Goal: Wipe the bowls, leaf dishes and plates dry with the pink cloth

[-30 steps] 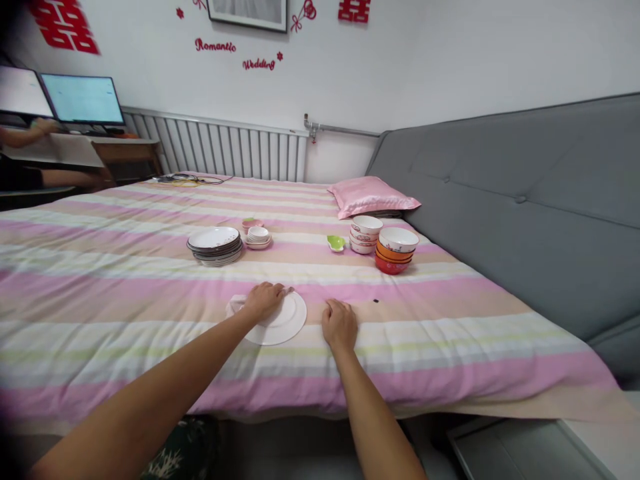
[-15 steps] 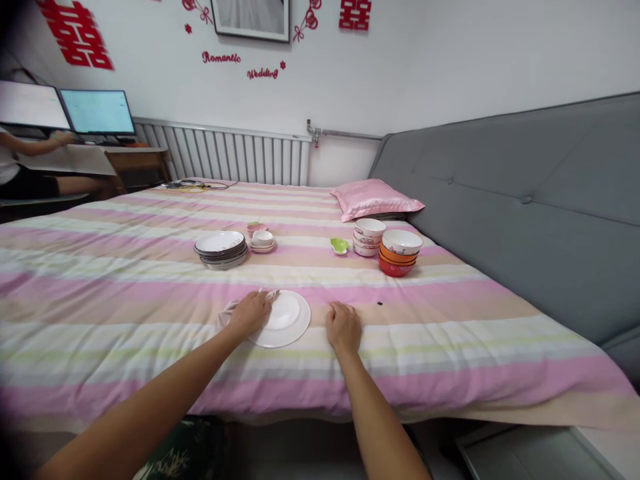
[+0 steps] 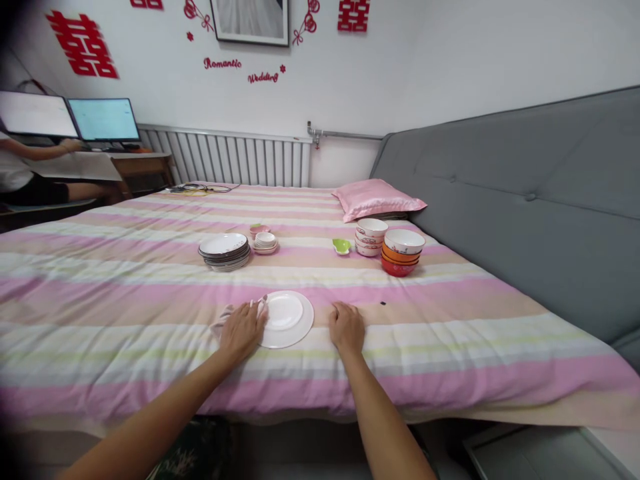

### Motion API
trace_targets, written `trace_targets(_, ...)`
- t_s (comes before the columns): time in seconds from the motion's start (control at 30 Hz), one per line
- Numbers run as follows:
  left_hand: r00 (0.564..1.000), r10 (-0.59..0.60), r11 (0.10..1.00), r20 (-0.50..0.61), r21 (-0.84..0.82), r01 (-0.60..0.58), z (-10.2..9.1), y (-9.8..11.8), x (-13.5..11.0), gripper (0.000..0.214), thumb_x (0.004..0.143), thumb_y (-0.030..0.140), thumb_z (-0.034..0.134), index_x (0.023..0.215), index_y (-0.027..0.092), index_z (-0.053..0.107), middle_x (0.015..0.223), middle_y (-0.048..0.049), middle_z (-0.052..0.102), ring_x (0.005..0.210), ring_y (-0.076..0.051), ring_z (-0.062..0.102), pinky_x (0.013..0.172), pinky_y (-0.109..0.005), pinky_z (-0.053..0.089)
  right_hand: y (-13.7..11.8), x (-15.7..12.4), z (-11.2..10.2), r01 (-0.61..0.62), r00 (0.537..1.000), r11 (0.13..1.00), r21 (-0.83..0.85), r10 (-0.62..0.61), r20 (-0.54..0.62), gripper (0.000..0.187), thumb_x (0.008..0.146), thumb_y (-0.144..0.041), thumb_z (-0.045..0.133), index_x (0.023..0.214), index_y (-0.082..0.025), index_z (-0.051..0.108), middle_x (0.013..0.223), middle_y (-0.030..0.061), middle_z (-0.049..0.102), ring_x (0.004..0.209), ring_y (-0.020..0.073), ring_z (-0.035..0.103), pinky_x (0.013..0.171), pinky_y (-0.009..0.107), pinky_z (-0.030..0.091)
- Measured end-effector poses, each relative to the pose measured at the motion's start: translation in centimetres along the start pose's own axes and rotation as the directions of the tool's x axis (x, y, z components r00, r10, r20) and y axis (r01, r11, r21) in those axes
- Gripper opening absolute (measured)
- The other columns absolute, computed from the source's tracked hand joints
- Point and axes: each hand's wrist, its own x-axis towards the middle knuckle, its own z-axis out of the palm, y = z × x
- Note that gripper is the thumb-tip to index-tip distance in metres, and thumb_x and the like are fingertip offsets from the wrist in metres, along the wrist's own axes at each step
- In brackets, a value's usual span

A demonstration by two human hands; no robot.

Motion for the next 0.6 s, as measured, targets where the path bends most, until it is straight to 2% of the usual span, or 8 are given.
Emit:
trace_targets(0.13,0.998,0.047,0.999,-0.030,0.016,-0.046,-0.3,-0.3,-1.2,0.047,0.094,0.035,0.032,0.122,0.004,0.055,0.120,-0.0206,0.060,0.117,-0.031,0.051,0.100,-0.047,0.038,0.0,0.0,0.1,0.000,1.000,1.000,0.000,0.000,-0.002,0.033,0.084,-0.019,0.043,0.107,-0.020,0.067,0.109,0.0025,0.068,0.104,0.0187,0.056,0.092,0.028,0.039)
trace_targets(0.23,0.989,0.116,0.993,-0.097,0.019,-0.114,-0.6,-0.5,-2.2,0.046,0.093,0.034,0.036,0.122,0.004,0.056,0.125,-0.0203,0.057,0.120,-0.032,0.049,0.102,-0.047,0.036,0.0,-0.1,0.1,-0.002,1.000,1.000,0.000,0.002,-0.005,0.033,0.084,-0.020,0.043,0.107,-0.020,0.067,0.109,0.0029,0.068,0.103,0.0187,0.056,0.092,0.028,0.039)
trace_targets(0.4,0.960,0.222,0.969,-0.171,-0.074,-0.238,-1.4,-0.2,-3.2,0.039,0.093,0.030,0.040,0.129,0.020,0.052,0.130,-0.0123,0.053,0.121,-0.029,0.046,0.100,-0.047,0.039,0.0,-0.1,0.1,0.004,1.000,1.000,-0.005,-0.004,-0.006,0.033,0.084,-0.020,0.043,0.107,-0.020,0.067,0.110,0.0030,0.068,0.104,0.0189,0.056,0.092,0.028,0.040)
trace_targets(0.47,0.955,0.238,0.956,-0.175,-0.129,-0.262,-1.7,0.0,-3.3,0.039,0.093,0.028,0.041,0.130,0.024,0.051,0.125,-0.0105,0.054,0.116,-0.027,0.048,0.097,-0.045,0.042,0.0,-0.1,0.1,0.005,1.000,1.000,-0.008,-0.005,-0.004,0.033,0.084,-0.020,0.043,0.107,-0.020,0.067,0.110,0.0030,0.068,0.104,0.0189,0.056,0.092,0.028,0.039)
trace_targets(0.6,0.943,0.265,0.923,-0.200,-0.228,-0.308,-1.8,0.3,-3.3,0.037,0.093,0.030,0.042,0.128,0.025,0.053,0.111,-0.0092,0.053,0.105,-0.022,0.051,0.091,-0.041,0.047,0.1,-0.1,0.3,0.002,1.000,1.000,-0.010,-0.002,-0.005,0.033,0.084,-0.020,0.043,0.107,-0.020,0.067,0.110,0.0033,0.068,0.104,0.0190,0.056,0.091,0.028,0.039)
